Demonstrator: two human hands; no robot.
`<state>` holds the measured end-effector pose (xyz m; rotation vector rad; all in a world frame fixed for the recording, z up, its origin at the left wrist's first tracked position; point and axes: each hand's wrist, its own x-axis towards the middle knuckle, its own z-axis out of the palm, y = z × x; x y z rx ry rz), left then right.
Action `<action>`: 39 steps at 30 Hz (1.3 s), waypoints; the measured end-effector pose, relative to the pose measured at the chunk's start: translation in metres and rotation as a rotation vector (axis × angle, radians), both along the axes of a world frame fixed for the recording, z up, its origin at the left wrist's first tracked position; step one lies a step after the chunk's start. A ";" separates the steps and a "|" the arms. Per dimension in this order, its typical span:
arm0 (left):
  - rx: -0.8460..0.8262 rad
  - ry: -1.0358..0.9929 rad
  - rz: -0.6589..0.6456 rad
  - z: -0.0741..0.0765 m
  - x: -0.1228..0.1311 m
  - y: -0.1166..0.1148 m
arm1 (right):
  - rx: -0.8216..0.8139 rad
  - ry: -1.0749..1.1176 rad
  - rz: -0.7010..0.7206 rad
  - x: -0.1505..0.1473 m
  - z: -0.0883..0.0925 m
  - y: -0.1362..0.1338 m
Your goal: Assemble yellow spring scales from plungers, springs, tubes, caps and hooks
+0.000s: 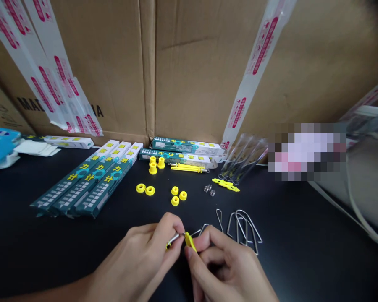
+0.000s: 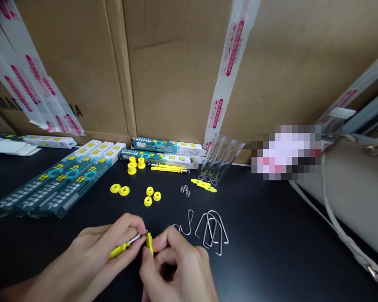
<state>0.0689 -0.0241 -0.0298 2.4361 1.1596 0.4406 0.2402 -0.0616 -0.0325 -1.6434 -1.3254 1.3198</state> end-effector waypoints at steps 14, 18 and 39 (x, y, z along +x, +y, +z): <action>-0.037 -0.150 0.080 -0.005 0.002 0.002 | -0.040 0.159 0.050 0.006 -0.003 0.005; -0.111 -0.213 0.095 -0.011 -0.001 0.002 | -0.038 0.220 0.053 0.008 -0.004 0.006; -0.903 -0.809 0.071 -0.017 -0.002 0.015 | 0.662 -0.421 0.411 0.031 0.002 0.008</action>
